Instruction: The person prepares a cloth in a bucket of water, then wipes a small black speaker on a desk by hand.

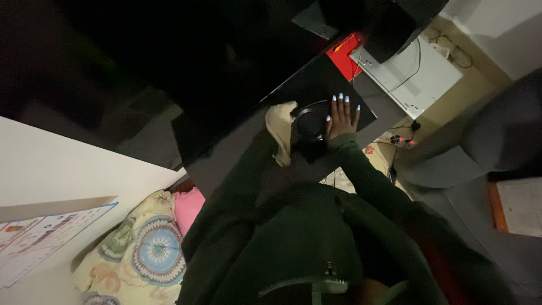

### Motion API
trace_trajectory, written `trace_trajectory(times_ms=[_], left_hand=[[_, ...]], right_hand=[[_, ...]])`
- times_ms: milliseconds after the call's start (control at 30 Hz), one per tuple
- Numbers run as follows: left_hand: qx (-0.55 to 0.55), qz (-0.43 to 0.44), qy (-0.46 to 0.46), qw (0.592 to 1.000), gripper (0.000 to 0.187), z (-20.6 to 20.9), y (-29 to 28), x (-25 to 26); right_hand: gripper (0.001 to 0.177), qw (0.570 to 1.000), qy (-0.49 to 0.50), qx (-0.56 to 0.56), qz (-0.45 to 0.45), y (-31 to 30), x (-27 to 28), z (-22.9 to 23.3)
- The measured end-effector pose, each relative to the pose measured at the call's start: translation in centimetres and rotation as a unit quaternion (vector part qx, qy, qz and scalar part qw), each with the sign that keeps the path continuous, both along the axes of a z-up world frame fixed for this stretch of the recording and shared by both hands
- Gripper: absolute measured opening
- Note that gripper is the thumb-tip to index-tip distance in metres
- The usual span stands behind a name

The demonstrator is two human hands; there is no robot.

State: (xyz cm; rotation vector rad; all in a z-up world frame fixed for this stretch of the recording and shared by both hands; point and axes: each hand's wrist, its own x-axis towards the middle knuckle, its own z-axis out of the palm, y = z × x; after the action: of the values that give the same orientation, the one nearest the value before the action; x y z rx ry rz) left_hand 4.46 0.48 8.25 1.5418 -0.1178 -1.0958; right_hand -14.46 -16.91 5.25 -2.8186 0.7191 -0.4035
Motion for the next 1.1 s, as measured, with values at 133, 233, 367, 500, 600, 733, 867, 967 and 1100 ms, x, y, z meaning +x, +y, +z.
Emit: trace_trajectory(times_ms=[133,233,367,500,600,733,867,967,1100], left_hand=[[-0.016,0.120,0.046,0.992,0.074,-1.8,1.6,-3.8],[-0.009,0.181,0.074,0.981,0.074,-2.7,1.5,-7.6],[-0.002,0.230,0.082,0.970,0.074,-2.8,0.6,-10.8],[-0.004,0.250,0.069,0.966,0.074,-2.4,-0.3,-11.5],[0.004,0.251,0.055,0.967,0.074,-2.4,-0.7,-11.6],[0.009,0.265,0.012,0.964,0.073,-2.9,-1.0,-11.2],[0.007,0.279,-0.048,0.959,0.073,-3.0,-1.3,-8.2],[0.009,0.265,-0.079,0.961,0.073,-3.4,-1.5,-6.0],[0.014,0.188,-0.079,0.979,0.073,-4.5,-0.5,-2.8]], right_hand=[[0.067,1.000,0.002,-0.006,-0.002,0.4,-0.6,0.4],[0.065,1.000,-0.005,0.028,-0.007,0.6,-0.6,1.2],[0.066,1.000,0.001,0.027,0.003,0.7,-0.5,2.0],[0.066,0.999,-0.034,0.003,-0.002,0.9,-0.3,2.5],[0.066,0.999,-0.034,0.037,-0.001,1.0,-0.7,2.8],[0.066,0.999,-0.023,0.047,-0.001,1.0,-0.7,2.4],[0.067,1.000,-0.021,0.013,0.009,0.4,-0.4,1.7],[0.067,0.999,-0.026,0.021,-0.003,0.7,-0.7,1.6],[0.065,0.999,-0.017,0.027,-0.002,0.8,-0.8,2.0]])
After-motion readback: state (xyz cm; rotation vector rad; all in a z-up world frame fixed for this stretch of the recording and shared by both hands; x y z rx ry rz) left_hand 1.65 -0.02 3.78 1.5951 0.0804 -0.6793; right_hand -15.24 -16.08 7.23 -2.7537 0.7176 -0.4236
